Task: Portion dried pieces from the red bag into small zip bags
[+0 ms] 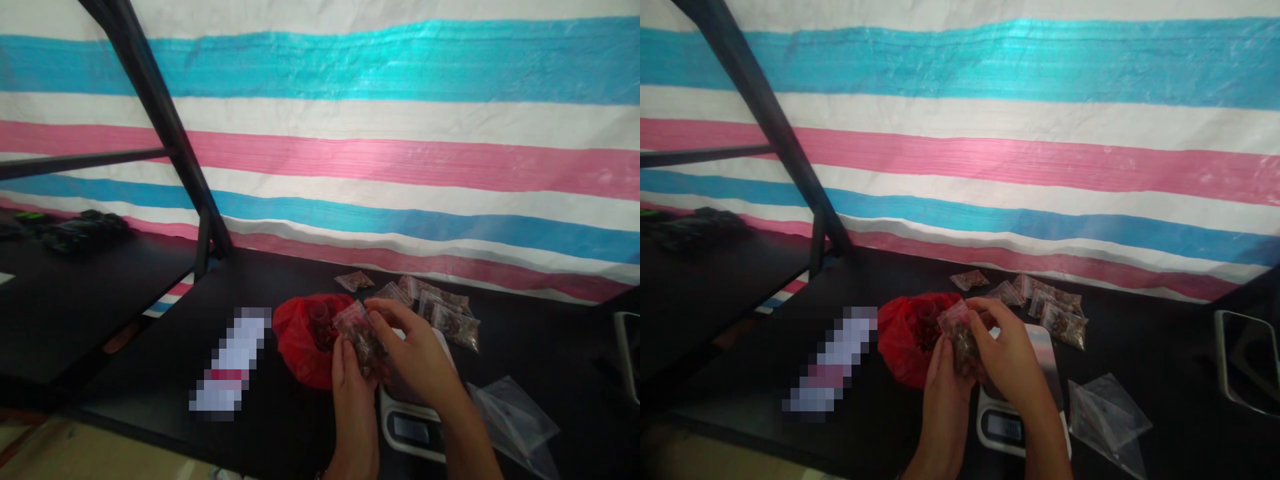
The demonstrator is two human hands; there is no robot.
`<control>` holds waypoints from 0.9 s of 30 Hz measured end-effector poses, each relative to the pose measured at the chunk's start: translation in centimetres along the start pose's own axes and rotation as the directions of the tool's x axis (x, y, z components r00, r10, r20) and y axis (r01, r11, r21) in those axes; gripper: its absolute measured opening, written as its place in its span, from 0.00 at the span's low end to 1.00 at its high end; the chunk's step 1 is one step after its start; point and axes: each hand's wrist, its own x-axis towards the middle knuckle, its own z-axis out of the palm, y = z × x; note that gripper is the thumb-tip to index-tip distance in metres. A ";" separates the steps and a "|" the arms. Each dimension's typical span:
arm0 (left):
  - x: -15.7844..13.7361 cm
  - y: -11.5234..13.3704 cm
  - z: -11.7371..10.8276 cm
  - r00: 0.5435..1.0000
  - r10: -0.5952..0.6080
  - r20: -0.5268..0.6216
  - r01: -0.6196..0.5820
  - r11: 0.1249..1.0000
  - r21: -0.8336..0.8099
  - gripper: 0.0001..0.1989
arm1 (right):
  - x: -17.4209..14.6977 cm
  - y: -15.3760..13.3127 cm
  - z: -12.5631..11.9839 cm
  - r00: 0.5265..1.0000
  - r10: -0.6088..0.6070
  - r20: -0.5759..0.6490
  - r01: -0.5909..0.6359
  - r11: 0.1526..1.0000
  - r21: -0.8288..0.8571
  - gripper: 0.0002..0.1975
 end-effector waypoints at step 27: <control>0.2 -0.3 -0.8 0.999 -0.035 -0.001 0.035 0.996 -0.080 0.26 | 0.2 0.2 2.7 0.986 0.016 0.166 0.014 0.984 -0.176 0.16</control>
